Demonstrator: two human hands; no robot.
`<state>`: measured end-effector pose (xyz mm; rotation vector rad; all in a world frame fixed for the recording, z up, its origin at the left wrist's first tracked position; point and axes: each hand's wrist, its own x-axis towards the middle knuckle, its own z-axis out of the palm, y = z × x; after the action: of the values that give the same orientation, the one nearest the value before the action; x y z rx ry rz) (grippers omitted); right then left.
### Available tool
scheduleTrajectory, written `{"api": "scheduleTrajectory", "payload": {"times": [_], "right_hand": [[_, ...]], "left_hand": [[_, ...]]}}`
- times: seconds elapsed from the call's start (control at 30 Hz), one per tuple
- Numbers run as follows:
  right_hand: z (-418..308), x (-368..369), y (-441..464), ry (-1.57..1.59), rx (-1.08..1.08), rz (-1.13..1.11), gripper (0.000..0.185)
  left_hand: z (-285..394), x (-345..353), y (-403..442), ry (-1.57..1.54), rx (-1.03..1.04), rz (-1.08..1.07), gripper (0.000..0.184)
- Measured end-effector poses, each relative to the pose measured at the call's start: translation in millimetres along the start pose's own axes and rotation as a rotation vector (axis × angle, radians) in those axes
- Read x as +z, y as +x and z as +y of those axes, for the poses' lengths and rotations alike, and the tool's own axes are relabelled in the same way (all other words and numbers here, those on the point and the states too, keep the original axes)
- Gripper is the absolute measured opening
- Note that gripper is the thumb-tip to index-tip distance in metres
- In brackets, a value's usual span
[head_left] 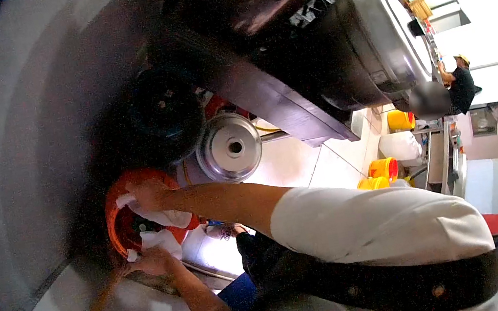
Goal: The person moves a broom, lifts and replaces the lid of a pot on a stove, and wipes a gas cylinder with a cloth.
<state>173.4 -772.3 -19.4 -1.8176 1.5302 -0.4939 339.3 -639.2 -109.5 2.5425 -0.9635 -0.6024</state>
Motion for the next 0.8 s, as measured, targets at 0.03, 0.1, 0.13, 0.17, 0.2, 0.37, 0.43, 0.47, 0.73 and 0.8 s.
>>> {"api": "scheduleTrajectory", "payload": {"times": [0.03, 0.1, 0.13, 0.17, 0.2, 0.37, 0.43, 0.47, 0.73, 0.8], "right_hand": [[2.1, -9.4, -2.7, -0.017, -0.007, -0.057, 0.053], [-4.1, -24.6, 1.1, 0.030, 0.041, -0.155, 0.061], [-11.5, -31.7, 5.2, 0.029, 0.061, -0.184, 0.064], [-20.5, -38.4, 2.4, -0.030, 0.084, -0.188, 0.066], [-28.3, -46.4, -3.9, -0.095, 0.108, -0.190, 0.068], [-94.0, -157.0, -26.9, -0.150, -0.116, -0.248, 0.064], [-123.5, -258.0, -77.0, -0.095, -0.364, -0.180, 0.048], [-133.1, -311.9, -104.8, -0.088, -0.468, -0.082, 0.039], [25.4, -655.4, -253.9, -1.083, 0.420, 0.724, 0.038], [50.3, -683.5, -269.8, -0.891, 0.628, 0.440, 0.047]], "left_hand": [[98.4, -64.2, -35.2, -0.134, -0.309, -0.084, 0.055], [106.6, -61.4, -35.9, -0.135, -0.331, -0.022, 0.055], [96.8, -55.5, -33.1, -0.135, -0.325, -0.009, 0.054], [93.9, -51.6, -31.3, -0.138, -0.327, -0.003, 0.054], [92.5, -48.0, -31.4, -0.141, -0.332, -0.003, 0.054], [99.5, -54.9, -37.8, -0.172, -0.344, -0.001, 0.054], [125.0, -74.0, -53.1, -0.176, -0.398, -0.041, 0.056], [120.4, -66.2, -47.5, -0.152, -0.351, -0.039, 0.055], [94.5, -56.3, -43.5, -0.169, -0.148, 0.001, 0.050], [93.0, -48.6, -39.5, -0.158, -0.102, 0.050, 0.048]]}}
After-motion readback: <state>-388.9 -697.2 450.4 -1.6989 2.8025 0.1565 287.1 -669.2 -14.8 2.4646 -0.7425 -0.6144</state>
